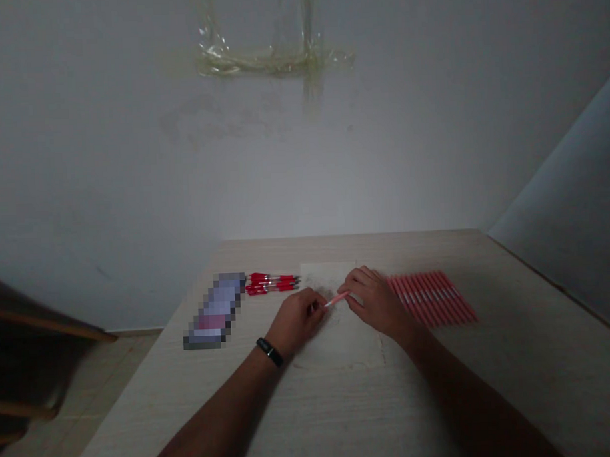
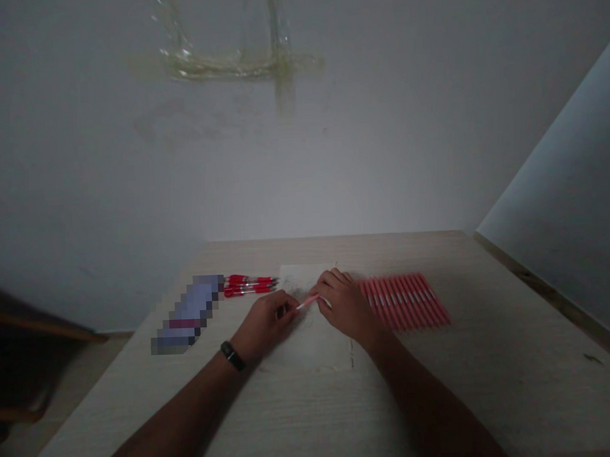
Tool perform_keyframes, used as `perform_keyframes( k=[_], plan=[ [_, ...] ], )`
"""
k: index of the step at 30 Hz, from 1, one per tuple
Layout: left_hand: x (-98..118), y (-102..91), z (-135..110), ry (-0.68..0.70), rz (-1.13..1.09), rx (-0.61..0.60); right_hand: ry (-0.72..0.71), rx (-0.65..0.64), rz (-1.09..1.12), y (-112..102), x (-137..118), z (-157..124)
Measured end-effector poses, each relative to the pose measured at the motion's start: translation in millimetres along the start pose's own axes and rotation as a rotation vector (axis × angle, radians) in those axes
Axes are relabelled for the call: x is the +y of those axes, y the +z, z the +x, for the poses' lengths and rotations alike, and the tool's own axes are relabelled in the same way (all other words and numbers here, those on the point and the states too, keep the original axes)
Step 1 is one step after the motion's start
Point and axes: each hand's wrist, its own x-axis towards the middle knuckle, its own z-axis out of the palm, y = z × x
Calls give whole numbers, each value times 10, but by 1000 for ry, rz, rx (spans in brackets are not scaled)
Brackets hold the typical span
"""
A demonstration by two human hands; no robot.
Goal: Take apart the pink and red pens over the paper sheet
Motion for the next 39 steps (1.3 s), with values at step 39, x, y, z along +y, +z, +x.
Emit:
perform_keyframes(
  k=[39],
  plan=[
    [-29,-37,-4,-44,60,24,79,146,35,-116,271,-10]
  ],
)
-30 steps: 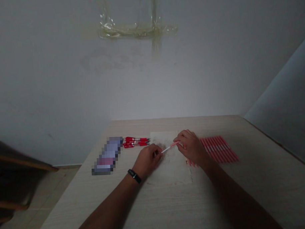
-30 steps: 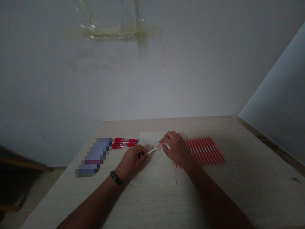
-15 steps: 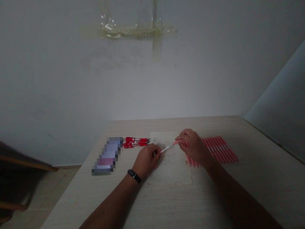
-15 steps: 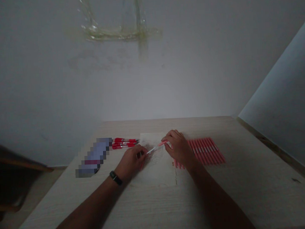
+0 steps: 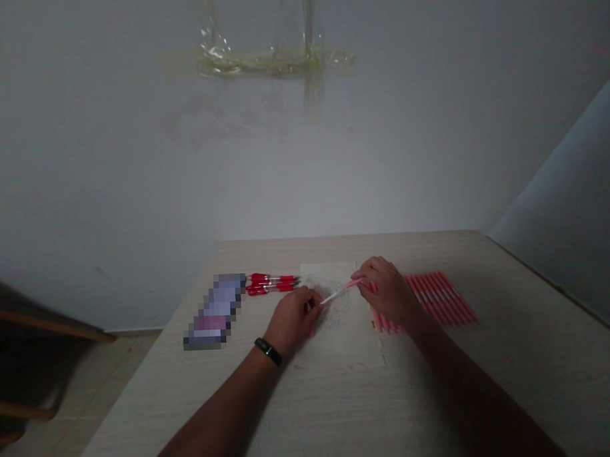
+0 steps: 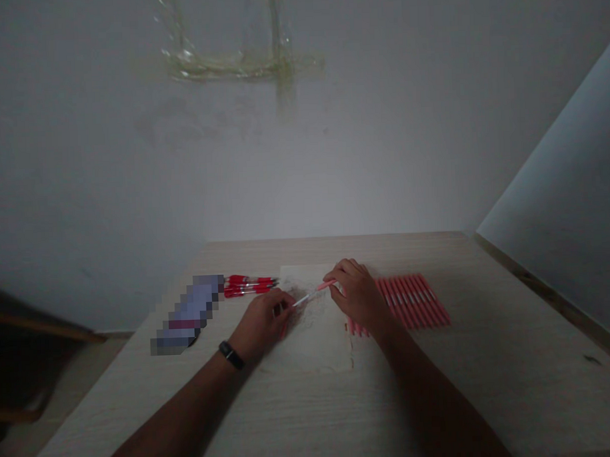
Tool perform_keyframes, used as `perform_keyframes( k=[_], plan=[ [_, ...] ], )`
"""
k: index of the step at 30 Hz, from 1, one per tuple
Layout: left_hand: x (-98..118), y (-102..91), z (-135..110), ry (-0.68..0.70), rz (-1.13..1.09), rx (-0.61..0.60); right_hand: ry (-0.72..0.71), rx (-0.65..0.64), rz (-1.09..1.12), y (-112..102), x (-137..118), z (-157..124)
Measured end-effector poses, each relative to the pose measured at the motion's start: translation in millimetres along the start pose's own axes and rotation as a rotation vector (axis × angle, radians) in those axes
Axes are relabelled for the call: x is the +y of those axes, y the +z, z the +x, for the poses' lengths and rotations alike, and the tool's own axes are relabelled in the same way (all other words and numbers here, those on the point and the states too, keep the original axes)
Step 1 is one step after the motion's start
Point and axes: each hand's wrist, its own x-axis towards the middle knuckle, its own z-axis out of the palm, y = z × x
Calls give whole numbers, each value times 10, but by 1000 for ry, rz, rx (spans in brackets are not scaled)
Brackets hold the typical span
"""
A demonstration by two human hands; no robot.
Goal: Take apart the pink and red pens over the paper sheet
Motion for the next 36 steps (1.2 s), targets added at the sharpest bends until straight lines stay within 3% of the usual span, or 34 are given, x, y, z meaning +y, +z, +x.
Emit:
perform_keyframes(
  k=[6,18,36],
  plan=[
    [4,-5,2,-32,0,-2,54,9,-4,9,55,-7],
    [4,2,4,-41,-7,2,49,-214,-82,300,153,-111],
    [23,-25,8,-17,-4,-5,84,-239,-112,373,226,-128]
  ],
)
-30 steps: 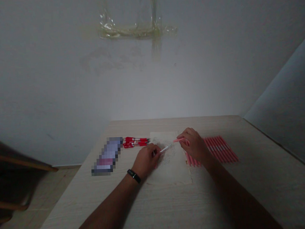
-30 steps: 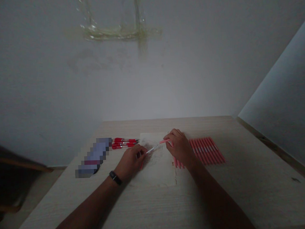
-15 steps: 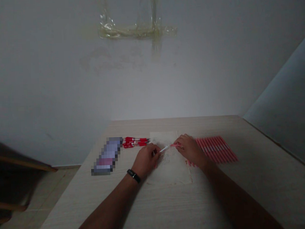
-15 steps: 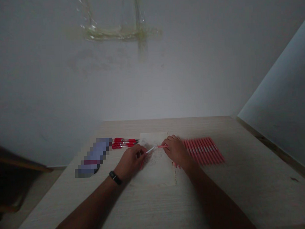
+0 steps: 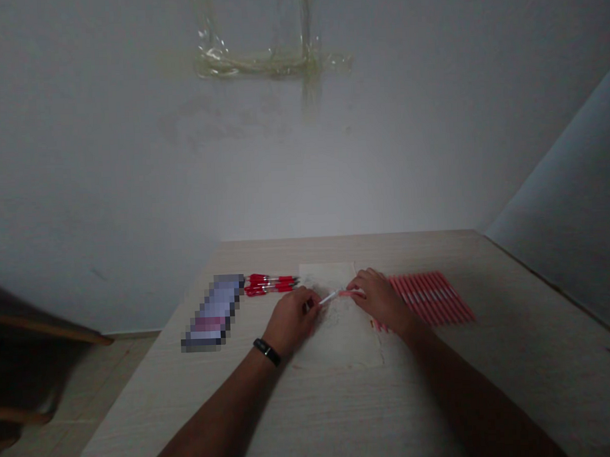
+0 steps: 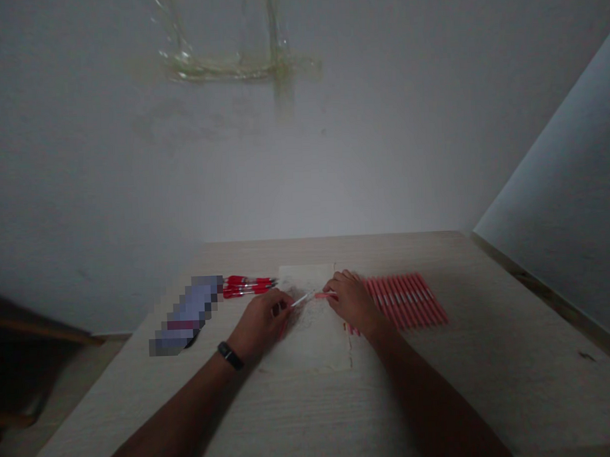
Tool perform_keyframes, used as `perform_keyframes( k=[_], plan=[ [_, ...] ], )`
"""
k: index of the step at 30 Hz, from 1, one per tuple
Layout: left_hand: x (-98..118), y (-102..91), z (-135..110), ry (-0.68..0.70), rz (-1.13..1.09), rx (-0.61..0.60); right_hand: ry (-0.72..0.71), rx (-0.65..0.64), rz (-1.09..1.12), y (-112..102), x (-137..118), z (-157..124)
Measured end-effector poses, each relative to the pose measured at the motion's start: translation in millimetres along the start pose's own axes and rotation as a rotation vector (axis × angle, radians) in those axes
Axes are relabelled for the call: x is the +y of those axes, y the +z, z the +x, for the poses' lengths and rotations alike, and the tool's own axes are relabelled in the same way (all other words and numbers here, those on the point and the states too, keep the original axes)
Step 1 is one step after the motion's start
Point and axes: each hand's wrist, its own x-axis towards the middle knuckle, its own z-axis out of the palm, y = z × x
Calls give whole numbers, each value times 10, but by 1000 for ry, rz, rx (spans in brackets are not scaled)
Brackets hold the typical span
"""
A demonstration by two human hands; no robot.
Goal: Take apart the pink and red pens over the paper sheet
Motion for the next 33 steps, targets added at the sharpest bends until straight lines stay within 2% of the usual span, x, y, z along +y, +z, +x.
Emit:
perform_keyframes(
  k=[14,23,33],
  plan=[
    [-44,24,-4,16,12,-4,-16,24,39,-14,7,7],
    [-49,36,-3,-16,22,16,-64,143,166,-286,-64,27],
    [-65,49,6,21,14,20,-188,79,200,-197,-133,15]
  ],
)
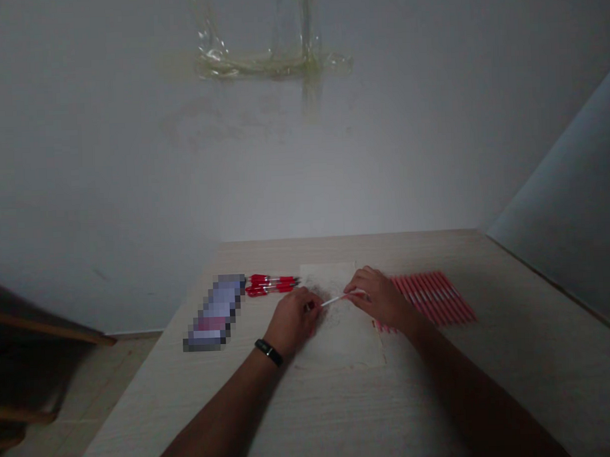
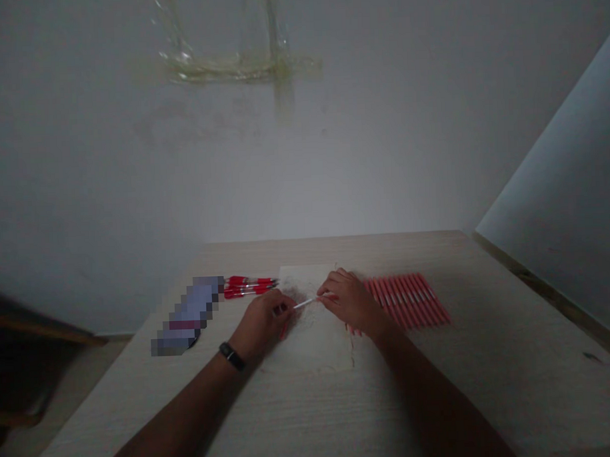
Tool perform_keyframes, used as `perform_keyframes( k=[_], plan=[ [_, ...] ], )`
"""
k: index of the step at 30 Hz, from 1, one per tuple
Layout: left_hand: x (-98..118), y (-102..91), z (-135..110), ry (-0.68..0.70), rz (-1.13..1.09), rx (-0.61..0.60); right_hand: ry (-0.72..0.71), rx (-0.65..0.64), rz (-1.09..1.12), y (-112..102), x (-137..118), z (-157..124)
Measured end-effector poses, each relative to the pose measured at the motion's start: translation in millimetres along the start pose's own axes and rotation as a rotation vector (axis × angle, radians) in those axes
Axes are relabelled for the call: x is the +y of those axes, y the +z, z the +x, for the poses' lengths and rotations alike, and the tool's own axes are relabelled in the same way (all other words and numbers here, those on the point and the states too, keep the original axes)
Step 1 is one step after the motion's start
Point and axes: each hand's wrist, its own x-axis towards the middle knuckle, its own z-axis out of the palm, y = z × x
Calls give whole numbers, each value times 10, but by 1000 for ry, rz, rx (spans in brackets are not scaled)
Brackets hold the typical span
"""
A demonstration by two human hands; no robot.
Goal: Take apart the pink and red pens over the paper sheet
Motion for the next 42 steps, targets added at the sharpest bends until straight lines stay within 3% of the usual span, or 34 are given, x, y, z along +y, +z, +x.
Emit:
perform_keyframes(
  k=[10,16,28,38,42],
  plan=[
    [32,-20,4,-4,6,-15,32,-44,-24,-23,-63,11],
    [14,-21,-12,-21,13,-3,110,-43,-117,-121,56,-8],
    [1,-11,-9,-6,19,5,160,-201,-118,-56,175,-120],
    [-26,8,-12,-10,18,5,165,-216,-103,-42,199,-126],
    [-11,1,-10,-3,14,6,145,-162,-98,-90,127,-61]
  ],
)
